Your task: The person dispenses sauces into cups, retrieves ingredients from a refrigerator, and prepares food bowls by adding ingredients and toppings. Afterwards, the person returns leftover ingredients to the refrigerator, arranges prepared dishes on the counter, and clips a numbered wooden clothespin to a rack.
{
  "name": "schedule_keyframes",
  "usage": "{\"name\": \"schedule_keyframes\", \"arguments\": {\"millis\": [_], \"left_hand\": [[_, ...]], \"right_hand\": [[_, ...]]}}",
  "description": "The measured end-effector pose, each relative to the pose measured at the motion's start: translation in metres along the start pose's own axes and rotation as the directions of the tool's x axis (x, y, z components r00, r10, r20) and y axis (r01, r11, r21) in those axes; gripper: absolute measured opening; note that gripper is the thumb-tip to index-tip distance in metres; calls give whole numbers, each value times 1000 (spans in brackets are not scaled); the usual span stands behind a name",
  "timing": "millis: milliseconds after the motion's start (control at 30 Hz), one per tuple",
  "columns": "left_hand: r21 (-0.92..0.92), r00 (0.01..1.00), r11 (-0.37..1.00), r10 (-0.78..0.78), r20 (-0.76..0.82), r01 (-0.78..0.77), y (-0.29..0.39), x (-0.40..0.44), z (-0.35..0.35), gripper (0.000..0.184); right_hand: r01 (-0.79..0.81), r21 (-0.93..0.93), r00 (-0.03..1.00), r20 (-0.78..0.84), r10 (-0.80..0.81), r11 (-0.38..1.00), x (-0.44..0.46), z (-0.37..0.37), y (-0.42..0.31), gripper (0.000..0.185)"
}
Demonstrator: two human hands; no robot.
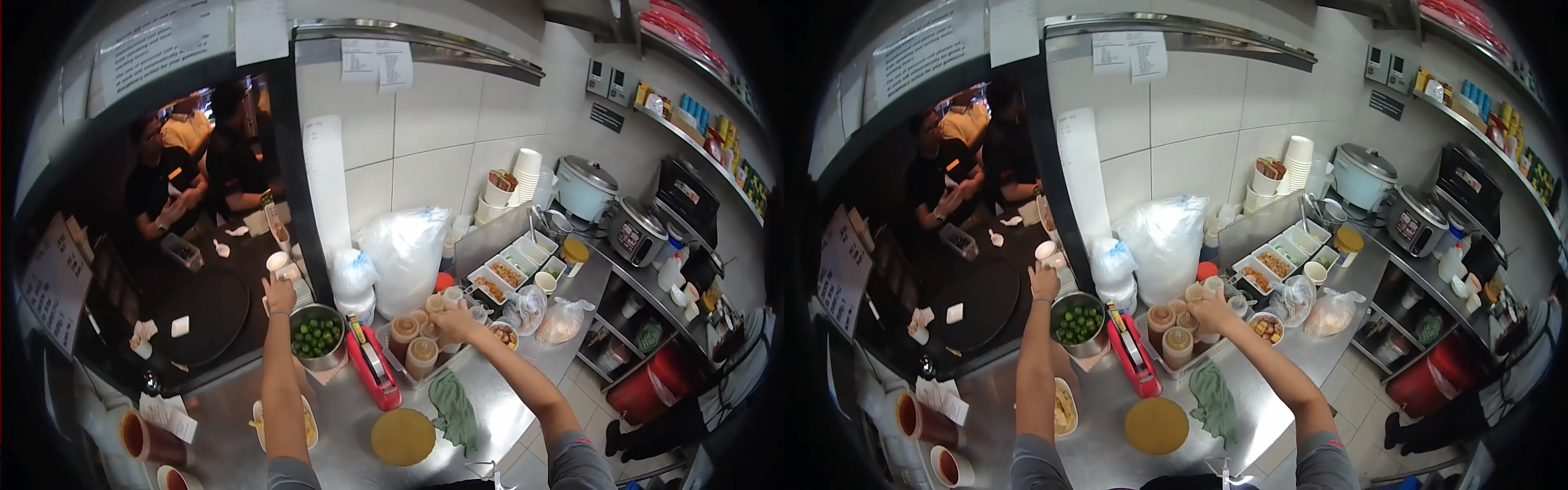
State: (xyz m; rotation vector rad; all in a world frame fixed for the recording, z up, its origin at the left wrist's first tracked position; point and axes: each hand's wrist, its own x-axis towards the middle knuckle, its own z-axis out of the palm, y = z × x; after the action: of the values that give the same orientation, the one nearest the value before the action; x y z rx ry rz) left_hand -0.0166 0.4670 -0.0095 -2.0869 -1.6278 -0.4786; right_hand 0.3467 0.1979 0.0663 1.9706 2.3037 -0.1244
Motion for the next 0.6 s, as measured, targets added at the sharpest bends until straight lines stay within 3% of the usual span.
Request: {"name": "schedule_keyframes", "arguments": {"millis": [67, 133, 200, 267, 333, 367, 433, 467, 500, 533, 567, 600], "left_hand": [[67, 997, 997, 33, 63, -37, 4, 3, 7, 18], [97, 1000, 995, -28, -7, 29, 6, 7, 5, 17], [88, 998, 994, -59, -31, 62, 6, 11, -1, 15], [45, 991, 994, -95, -96, 100, 0, 10, -9, 13], [51, 990, 991, -124, -64, 128, -4, 10, -17, 10], [-155, 971, 960, -238, -16, 233, -4, 5, -30, 11], [-524, 905, 746, -405, 132, 410, -12, -6, -38, 21], [-722, 933, 591, -232, 274, 359, -39, 2, 7, 26], [-827, 861, 241, -175, 478, 508, -39, -10, -13, 30], [-771, 774, -134, -42, 632, 622, -37, -24, -35, 34], [-766, 768, -135, -46, 638, 628, -32, -41, -70, 34], [-689, 759, -347, 122, 640, 637, -25, -58, -109, 34]], "right_hand": [[63, -96, 996, -57, -68, 993, 8, 10, 1, 71], [41, -100, 998, -35, -45, 994, 8, 6, 2, 72], [72, -93, 994, -81, -80, 993, 4, 5, 1, 90], [97, -62, 992, -74, -102, 993, 5, 9, 8, 92], [202, -84, 945, -244, -216, 976, -2, 6, 11, 87], [208, -85, 944, -243, -222, 974, -5, 2, 16, 87], [347, 280, 899, -369, -234, 895, -10, -5, 30, 79], [454, 305, 818, -515, -256, 837, -13, -7, 38, 68], [512, 386, 782, -579, -231, 767, -19, -18, 40, 66], [567, 456, 747, -636, -194, 686, -25, -28, 40, 63], [568, 462, 750, -631, -197, 681, -34, -42, 31, 63], [555, 690, 785, -619, -20, 464, -45, -59, 16, 60]]}}
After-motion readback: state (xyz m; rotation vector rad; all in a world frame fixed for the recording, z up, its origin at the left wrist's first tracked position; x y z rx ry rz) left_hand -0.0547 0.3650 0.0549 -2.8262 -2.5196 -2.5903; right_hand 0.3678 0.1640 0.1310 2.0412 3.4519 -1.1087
